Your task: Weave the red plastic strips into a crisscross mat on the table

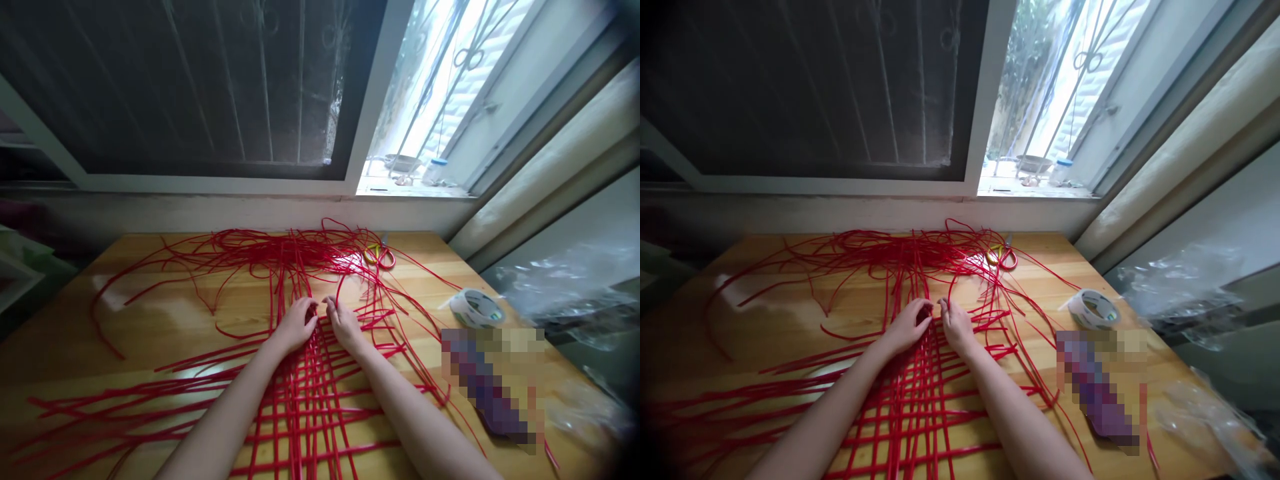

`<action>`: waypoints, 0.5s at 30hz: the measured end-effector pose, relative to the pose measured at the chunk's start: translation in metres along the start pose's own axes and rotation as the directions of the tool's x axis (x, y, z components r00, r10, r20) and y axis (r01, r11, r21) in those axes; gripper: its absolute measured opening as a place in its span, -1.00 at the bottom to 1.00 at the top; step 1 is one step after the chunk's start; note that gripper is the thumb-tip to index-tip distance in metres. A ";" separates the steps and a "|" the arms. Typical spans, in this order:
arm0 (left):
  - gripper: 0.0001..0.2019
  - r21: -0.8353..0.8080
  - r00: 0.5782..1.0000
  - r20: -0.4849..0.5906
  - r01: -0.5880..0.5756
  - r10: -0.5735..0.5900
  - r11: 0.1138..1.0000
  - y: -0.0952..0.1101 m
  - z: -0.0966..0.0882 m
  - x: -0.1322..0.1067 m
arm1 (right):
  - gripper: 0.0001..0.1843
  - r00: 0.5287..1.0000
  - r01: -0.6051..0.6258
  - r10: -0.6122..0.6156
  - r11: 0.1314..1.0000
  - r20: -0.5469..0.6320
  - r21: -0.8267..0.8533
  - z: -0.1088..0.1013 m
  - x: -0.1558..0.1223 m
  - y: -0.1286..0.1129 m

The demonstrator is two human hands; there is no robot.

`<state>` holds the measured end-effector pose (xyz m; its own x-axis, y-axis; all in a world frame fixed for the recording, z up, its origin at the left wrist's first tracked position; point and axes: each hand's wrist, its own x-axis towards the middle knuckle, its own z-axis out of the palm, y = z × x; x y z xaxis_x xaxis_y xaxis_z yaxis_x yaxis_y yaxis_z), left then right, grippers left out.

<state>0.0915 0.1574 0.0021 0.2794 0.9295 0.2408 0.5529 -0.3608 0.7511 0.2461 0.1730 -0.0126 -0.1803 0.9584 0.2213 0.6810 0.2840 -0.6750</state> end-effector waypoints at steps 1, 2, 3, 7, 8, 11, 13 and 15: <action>-0.75 -0.027 0.999 -0.031 0.020 -0.021 0.999 -0.001 0.001 -0.001 | -0.62 1.000 0.008 -0.008 1.000 -0.006 -0.024 0.002 0.001 0.001; -0.72 -0.069 0.997 -0.064 0.039 -0.044 0.997 -0.002 0.002 -0.003 | -0.64 1.000 0.026 -0.026 0.998 -0.005 -0.052 0.003 0.002 0.001; -0.69 -0.120 0.993 -0.097 0.056 -0.068 0.991 -0.002 0.002 -0.004 | -0.66 0.998 0.059 -0.059 0.995 0.004 -0.086 0.004 0.002 0.002; -0.66 -0.378 0.974 -0.136 0.119 -0.182 0.918 0.001 0.001 -0.006 | -0.75 0.964 0.259 -0.236 0.941 0.123 -0.219 0.005 0.001 -0.003; -0.71 -0.441 0.969 -0.130 0.134 -0.211 0.887 0.002 0.001 -0.007 | -0.76 0.955 0.288 -0.259 0.928 0.147 -0.234 0.004 0.001 -0.005; -0.75 -0.554 0.951 -0.133 0.163 -0.280 0.816 0.000 0.000 -0.006 | -0.79 0.945 0.323 -0.303 0.923 0.123 -0.210 -0.001 0.000 -0.012; -0.73 -0.561 0.940 -0.150 0.174 -0.307 0.809 -0.002 0.000 -0.005 | -0.81 0.931 0.364 -0.358 0.919 0.068 -0.149 -0.004 0.001 -0.015; -0.71 -0.573 0.929 -0.166 0.181 -0.329 0.799 -0.003 0.001 -0.003 | -0.84 0.915 0.404 -0.404 0.911 0.018 -0.079 -0.005 0.001 -0.016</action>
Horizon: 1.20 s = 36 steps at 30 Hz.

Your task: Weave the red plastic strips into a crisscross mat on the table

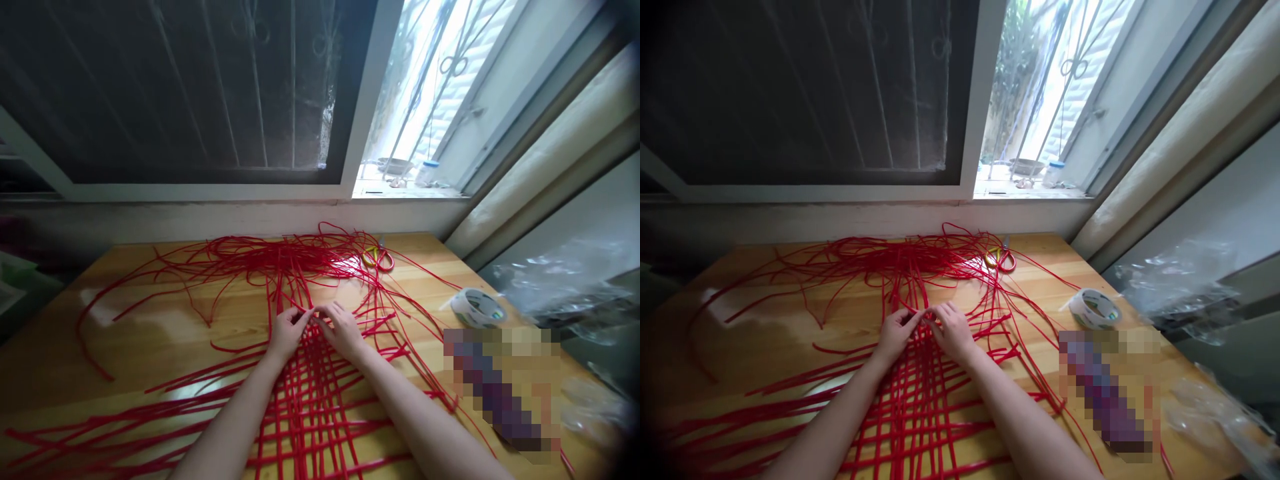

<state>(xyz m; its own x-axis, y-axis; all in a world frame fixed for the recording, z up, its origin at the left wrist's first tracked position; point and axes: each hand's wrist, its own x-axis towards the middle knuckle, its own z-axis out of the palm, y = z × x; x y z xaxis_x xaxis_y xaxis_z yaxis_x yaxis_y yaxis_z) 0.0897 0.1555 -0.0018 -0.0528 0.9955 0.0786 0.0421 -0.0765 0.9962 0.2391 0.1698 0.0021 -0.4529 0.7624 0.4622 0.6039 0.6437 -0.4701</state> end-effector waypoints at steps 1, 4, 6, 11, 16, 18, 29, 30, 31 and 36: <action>-0.71 -0.011 1.000 -0.008 0.003 -0.003 1.000 0.000 0.001 0.001 | -0.84 1.000 0.004 -0.003 1.000 -0.020 0.031 0.000 0.000 0.001; -0.71 -0.061 1.000 -0.025 0.005 -0.007 0.998 0.002 0.001 0.003 | -0.85 0.998 -0.054 0.057 0.996 -0.039 0.073 0.002 0.000 0.006; -0.69 -0.100 0.998 -0.065 -0.005 -0.002 0.995 0.004 -0.001 0.004 | -0.86 0.995 -0.099 0.098 0.992 0.013 0.072 0.004 -0.001 0.013; -0.76 0.008 0.972 -0.203 -0.116 0.115 0.993 0.010 -0.013 -0.002 | -0.89 0.982 -0.172 0.172 0.985 0.076 -0.007 0.001 0.000 0.023; -0.71 0.407 0.935 -0.056 -0.300 0.351 0.863 0.015 -0.008 -0.013 | -0.69 0.993 -0.076 0.059 0.983 -0.103 -0.169 -0.008 -0.002 0.006; -0.65 0.473 0.910 0.038 -0.380 0.413 0.794 0.015 -0.004 -0.015 | -0.62 0.998 -0.013 0.002 0.987 -0.065 -0.163 -0.008 -0.003 -0.005; -0.54 0.381 0.914 0.102 -0.401 0.394 0.833 0.013 0.002 -0.015 | -0.79 0.994 -0.058 0.092 0.910 0.065 -0.412 -0.010 0.012 -0.025; -0.49 0.338 0.924 0.100 -0.380 0.369 0.861 0.013 0.003 -0.014 | -0.77 0.992 -0.059 0.098 0.914 0.079 -0.402 -0.012 0.015 -0.021; -0.46 0.309 0.930 0.108 -0.368 0.352 0.877 0.013 0.003 -0.012 | -0.75 0.991 -0.073 0.111 0.914 0.072 -0.398 -0.014 0.019 -0.017; -0.61 0.478 0.909 0.220 -0.417 0.355 0.773 0.003 0.003 -0.004 | -0.79 0.978 -0.200 0.207 0.881 -0.030 -0.428 -0.029 0.036 -0.002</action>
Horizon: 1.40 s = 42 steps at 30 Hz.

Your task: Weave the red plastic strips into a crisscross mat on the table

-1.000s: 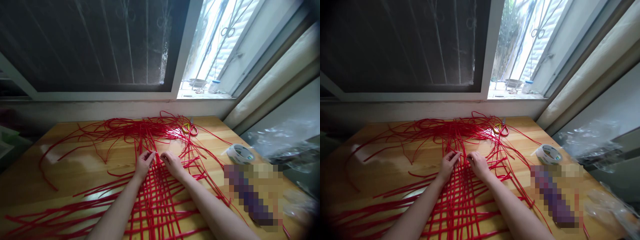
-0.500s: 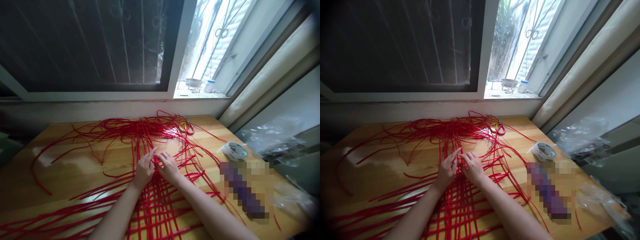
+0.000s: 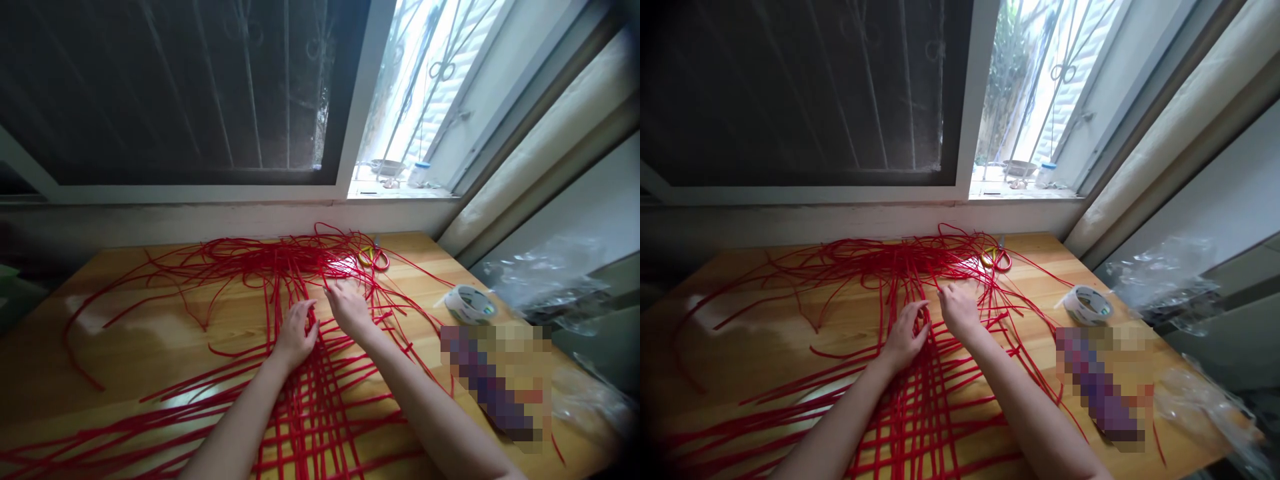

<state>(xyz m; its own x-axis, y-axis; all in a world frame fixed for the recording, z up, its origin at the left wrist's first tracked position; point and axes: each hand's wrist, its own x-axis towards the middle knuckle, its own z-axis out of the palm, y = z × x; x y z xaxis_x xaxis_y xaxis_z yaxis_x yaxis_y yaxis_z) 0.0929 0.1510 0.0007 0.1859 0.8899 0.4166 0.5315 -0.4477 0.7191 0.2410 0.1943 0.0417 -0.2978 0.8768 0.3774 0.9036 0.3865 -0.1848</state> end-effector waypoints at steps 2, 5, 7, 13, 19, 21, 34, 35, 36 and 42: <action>-0.65 0.100 0.999 0.051 -0.015 0.010 0.995 -0.005 0.002 0.000 | -0.87 0.997 -0.080 0.081 0.996 -0.015 0.038 -0.002 0.003 0.002; -0.68 0.177 0.993 0.108 0.027 -0.046 0.984 -0.008 0.004 -0.001 | -0.89 0.991 -0.129 0.134 0.976 -0.015 0.173 0.003 0.001 0.000; -0.70 0.204 0.987 0.110 0.089 -0.113 0.975 -0.008 0.006 -0.001 | -0.89 0.992 -0.127 0.130 0.948 0.010 0.291 0.012 -0.003 -0.001; -0.69 0.268 0.968 0.058 0.222 -0.245 0.938 -0.006 0.012 0.003 | -0.70 0.956 -0.291 0.228 0.790 0.183 0.540 0.039 -0.013 -0.001; -0.53 0.366 0.953 0.059 0.257 -0.298 0.894 -0.006 0.017 0.002 | -0.70 0.960 -0.209 0.160 0.955 0.229 0.210 0.044 -0.015 -0.007; -0.52 0.376 0.949 0.057 0.267 -0.309 0.888 -0.005 0.017 0.002 | -0.69 0.963 -0.186 0.141 0.964 0.229 0.190 0.044 -0.016 -0.008; -0.53 0.181 0.963 -0.033 0.268 -0.266 0.946 -0.008 0.015 0.005 | -0.73 0.933 -0.359 0.276 0.686 0.230 0.632 0.051 -0.013 0.003; -0.53 0.148 0.964 -0.040 0.266 -0.263 0.953 -0.009 0.015 0.005 | -0.74 0.933 -0.359 0.276 0.677 0.231 0.642 0.052 -0.013 0.003; -0.52 0.111 0.965 -0.045 0.262 -0.259 0.959 -0.009 0.014 0.005 | -0.73 0.933 -0.360 0.275 0.670 0.234 0.649 0.052 -0.013 0.004; -0.55 -0.128 0.955 -0.089 0.269 -0.281 0.954 -0.011 0.011 0.005 | -0.72 0.930 -0.364 0.290 0.656 0.225 0.661 0.055 -0.014 0.005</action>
<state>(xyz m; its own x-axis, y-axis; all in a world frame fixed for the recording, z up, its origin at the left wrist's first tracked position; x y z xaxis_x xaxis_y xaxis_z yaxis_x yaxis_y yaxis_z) 0.0973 0.1615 -0.0111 -0.0452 0.9685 0.2449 0.4514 -0.1989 0.8699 0.2328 0.1992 -0.0143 -0.0844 0.9920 0.0939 0.4974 0.1236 -0.8587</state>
